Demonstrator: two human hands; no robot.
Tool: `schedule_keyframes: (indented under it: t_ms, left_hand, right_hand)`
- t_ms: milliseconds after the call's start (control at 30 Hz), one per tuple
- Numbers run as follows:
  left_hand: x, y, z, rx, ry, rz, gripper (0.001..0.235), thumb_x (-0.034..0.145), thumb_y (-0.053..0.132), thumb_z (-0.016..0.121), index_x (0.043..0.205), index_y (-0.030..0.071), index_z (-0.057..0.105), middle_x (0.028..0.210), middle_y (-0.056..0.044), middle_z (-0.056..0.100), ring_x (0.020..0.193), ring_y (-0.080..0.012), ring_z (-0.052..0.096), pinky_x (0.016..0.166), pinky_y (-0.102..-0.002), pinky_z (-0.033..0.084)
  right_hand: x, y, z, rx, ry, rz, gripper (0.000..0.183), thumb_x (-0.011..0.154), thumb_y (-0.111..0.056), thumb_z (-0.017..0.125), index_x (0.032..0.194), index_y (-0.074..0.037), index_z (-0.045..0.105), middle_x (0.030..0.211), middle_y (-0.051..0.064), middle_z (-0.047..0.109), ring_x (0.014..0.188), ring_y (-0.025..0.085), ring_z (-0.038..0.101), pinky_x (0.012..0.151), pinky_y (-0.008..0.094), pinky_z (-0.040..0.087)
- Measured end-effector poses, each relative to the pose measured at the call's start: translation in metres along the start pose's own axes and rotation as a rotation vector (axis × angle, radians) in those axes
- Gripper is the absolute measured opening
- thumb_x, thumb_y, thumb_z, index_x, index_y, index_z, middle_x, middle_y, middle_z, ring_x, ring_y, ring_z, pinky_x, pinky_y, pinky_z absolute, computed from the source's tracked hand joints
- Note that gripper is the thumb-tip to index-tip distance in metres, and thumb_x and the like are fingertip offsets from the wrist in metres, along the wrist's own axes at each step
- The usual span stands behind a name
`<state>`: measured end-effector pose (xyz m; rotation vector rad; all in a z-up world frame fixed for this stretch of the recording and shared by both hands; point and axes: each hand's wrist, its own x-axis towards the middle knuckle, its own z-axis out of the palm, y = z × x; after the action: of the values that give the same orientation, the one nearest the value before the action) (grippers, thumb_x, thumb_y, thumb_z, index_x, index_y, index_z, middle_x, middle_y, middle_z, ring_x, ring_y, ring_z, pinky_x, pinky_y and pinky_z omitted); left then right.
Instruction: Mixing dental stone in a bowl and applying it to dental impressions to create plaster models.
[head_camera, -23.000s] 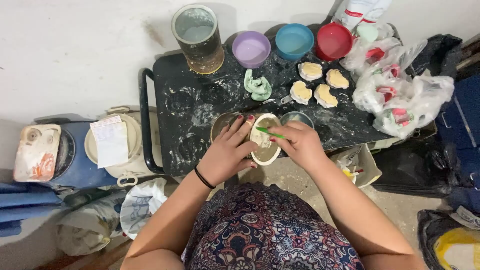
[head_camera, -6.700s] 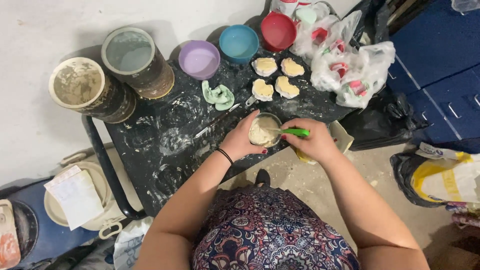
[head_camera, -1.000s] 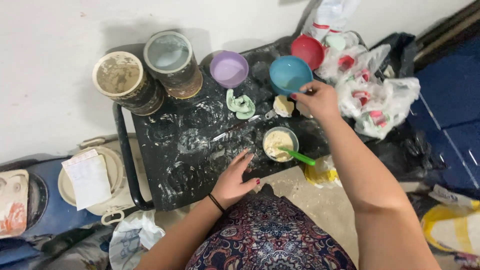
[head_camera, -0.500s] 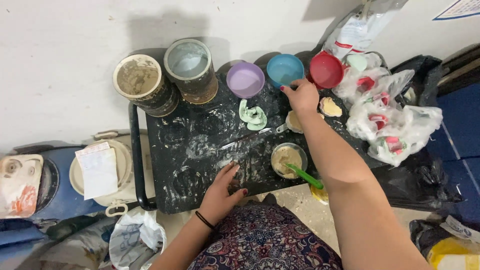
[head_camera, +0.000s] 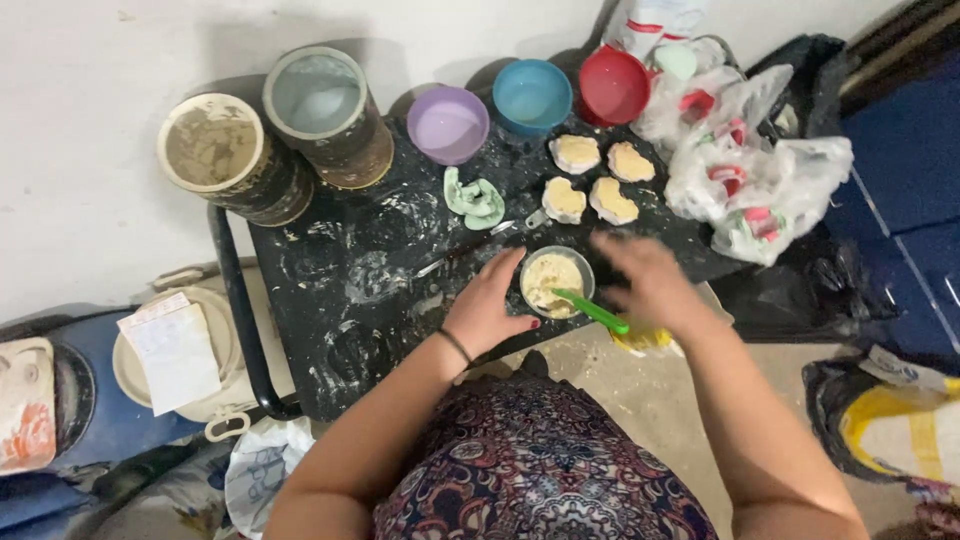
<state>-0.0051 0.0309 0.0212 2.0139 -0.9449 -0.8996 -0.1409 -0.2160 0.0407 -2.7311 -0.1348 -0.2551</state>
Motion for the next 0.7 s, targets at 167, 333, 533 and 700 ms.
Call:
schedule_keyframes:
  t_ms: [167,333,533,700]
  left_hand:
    - [0.013,0.021,0.001,0.076,-0.109,0.013,0.105,0.084,0.028,0.081,0.167,0.013,0.018,0.165,-0.031,0.022,0.131,-0.0522,0.056,0.100,-0.058,0.057]
    - [0.020,0.014,0.007,0.110,-0.122,0.017,0.103,0.084,0.027,0.081,0.166,0.014,0.019,0.163,-0.029,0.028,0.131,-0.0502,0.057,0.100,-0.055,0.059]
    - [0.027,0.001,0.012,0.073,-0.133,-0.009,0.104,0.087,0.028,0.081,0.167,0.015,0.016,0.162,-0.033,0.027,0.129,-0.0500,0.059,0.095,-0.055,0.061]
    - [0.028,0.003,0.013,0.016,-0.139,-0.037,0.106,0.085,0.025,0.082,0.167,0.017,0.015,0.162,-0.030,0.029,0.138,-0.0485,0.051,0.109,-0.054,0.053]
  right_hand:
    - [-0.038,-0.004,0.059,0.326,0.092,0.019,0.042,0.088,-0.022,0.078,0.127,-0.009,0.072,0.090,0.017,0.069,0.091,0.044,0.067,0.082,0.051,0.054]
    - [-0.039,-0.003,0.069,0.476,0.270,0.226,0.026,0.094,-0.023,0.077,0.116,-0.011,0.081,0.090,0.015,0.075,0.091,0.039,0.071,0.082,0.047,0.054]
    - [-0.026,-0.025,0.033,0.579,0.175,0.352,0.030,0.084,-0.017,0.088,0.111,-0.007,0.081,0.098,0.020,0.079,0.099,0.041,0.074,0.086,0.051,0.057]
    - [-0.015,-0.045,0.013,0.510,0.070,0.142,0.017,0.085,-0.009,0.082,0.101,-0.005,0.082,0.082,0.022,0.077,0.079,0.043,0.073,0.077,0.052,0.056]
